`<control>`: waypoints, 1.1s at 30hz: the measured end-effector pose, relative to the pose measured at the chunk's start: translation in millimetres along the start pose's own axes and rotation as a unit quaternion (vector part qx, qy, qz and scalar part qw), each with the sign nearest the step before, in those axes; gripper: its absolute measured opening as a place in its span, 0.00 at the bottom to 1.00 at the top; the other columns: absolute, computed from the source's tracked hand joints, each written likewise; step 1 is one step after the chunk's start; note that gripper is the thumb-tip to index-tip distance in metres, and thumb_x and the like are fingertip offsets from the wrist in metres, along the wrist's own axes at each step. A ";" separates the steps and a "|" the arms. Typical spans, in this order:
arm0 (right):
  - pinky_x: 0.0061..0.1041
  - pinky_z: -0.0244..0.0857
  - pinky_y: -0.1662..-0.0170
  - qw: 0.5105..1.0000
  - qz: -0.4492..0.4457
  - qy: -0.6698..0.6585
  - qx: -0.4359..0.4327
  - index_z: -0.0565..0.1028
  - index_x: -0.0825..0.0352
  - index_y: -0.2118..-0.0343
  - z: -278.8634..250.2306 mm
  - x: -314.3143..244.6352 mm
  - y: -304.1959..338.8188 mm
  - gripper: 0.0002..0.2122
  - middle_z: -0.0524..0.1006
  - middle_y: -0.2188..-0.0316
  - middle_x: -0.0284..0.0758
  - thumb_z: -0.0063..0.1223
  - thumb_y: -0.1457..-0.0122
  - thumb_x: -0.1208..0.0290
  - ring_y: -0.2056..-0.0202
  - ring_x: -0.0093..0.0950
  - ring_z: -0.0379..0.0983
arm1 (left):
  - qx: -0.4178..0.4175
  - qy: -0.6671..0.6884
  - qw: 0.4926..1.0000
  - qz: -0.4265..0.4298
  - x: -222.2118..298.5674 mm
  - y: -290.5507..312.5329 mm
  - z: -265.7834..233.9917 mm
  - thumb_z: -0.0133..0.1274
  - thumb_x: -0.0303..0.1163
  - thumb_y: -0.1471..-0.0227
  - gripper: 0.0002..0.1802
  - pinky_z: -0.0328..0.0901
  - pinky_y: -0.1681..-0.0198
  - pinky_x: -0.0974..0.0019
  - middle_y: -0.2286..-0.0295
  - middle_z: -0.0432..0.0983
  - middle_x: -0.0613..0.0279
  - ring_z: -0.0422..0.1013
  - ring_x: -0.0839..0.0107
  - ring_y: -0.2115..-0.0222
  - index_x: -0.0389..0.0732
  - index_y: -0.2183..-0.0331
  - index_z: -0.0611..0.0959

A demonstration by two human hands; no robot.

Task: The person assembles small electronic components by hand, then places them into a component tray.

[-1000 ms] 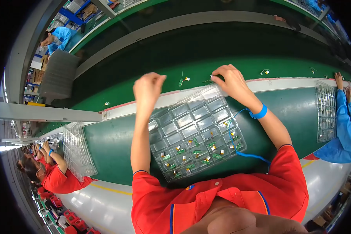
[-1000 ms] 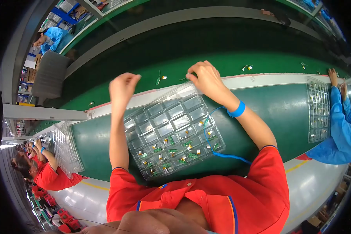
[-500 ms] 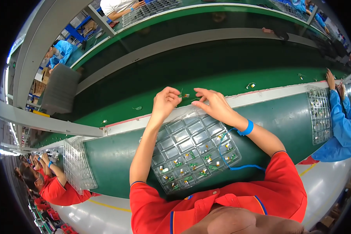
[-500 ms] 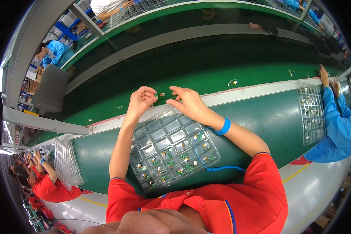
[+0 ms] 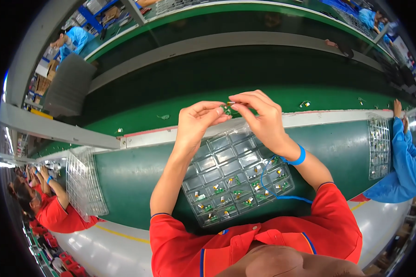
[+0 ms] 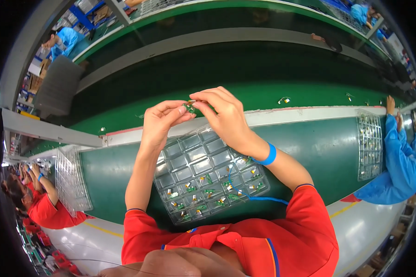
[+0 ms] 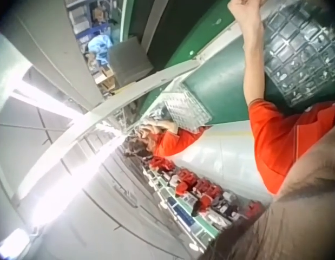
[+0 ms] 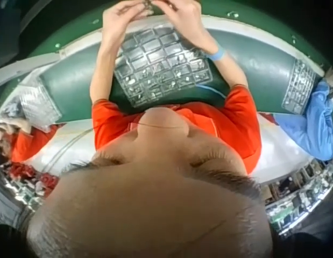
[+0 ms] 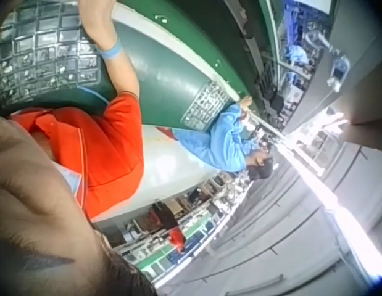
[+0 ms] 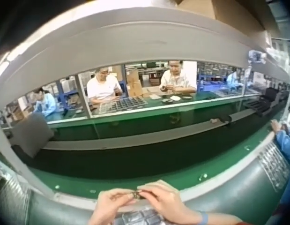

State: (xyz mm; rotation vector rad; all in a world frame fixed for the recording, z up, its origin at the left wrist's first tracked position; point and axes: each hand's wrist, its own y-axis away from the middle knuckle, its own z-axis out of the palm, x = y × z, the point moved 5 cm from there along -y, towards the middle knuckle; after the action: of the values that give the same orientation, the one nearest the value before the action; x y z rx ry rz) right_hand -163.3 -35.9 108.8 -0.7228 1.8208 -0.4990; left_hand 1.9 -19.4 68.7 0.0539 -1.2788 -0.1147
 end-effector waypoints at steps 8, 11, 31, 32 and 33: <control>0.27 0.68 0.71 0.963 -0.188 0.191 0.009 0.77 0.69 0.71 8.1 -29.4 13.4 0.10 0.77 0.74 0.36 0.63 0.59 0.85 0.72 0.32 0.72 | 0.078 -0.029 0.994 0.073 7.7 10.2 7.4 0.54 0.20 0.48 0.09 0.74 0.61 0.70 0.68 0.79 0.52 0.77 0.68 0.68 0.27 0.63 0.81; 0.25 0.67 0.71 0.985 -0.115 0.129 -0.002 0.78 0.69 0.70 4.2 -23.5 11.1 0.08 0.77 0.74 0.37 0.63 0.56 0.83 0.73 0.31 0.72 | 0.074 -0.027 0.993 0.085 6.2 11.6 9.5 0.53 0.21 0.47 0.09 0.74 0.60 0.70 0.67 0.79 0.53 0.77 0.68 0.67 0.28 0.62 0.81; 0.16 0.66 0.65 0.942 0.262 -0.209 -0.022 0.80 0.70 0.68 4.6 10.0 15.0 0.05 0.79 0.70 0.33 0.61 0.47 0.76 0.69 0.17 0.72 | 0.035 0.044 0.991 0.123 4.0 17.1 20.5 0.56 0.21 0.48 0.11 0.69 0.54 0.68 0.63 0.79 0.53 0.75 0.71 0.62 0.31 0.61 0.80; 0.16 0.66 0.66 0.944 0.257 -0.205 -0.022 0.80 0.71 0.68 4.9 11.1 14.6 0.05 0.79 0.71 0.33 0.61 0.47 0.76 0.69 0.17 0.72 | 0.036 0.047 0.991 0.123 3.7 16.9 20.6 0.56 0.21 0.48 0.11 0.70 0.54 0.68 0.63 0.79 0.53 0.75 0.71 0.62 0.31 0.61 0.81; 0.17 0.66 0.67 0.946 0.252 -0.202 -0.023 0.80 0.71 0.68 5.2 11.7 14.3 0.06 0.79 0.71 0.32 0.62 0.48 0.76 0.70 0.17 0.72 | 0.036 0.046 0.991 0.123 2.9 16.4 20.6 0.56 0.21 0.48 0.11 0.70 0.54 0.68 0.63 0.79 0.53 0.75 0.71 0.62 0.31 0.61 0.81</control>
State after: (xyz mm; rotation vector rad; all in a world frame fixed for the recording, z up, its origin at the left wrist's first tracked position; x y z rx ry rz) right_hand -164.8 -33.5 89.7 -0.3309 1.5491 0.0317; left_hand -16.2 -2.9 79.1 -0.0367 -1.1869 0.1441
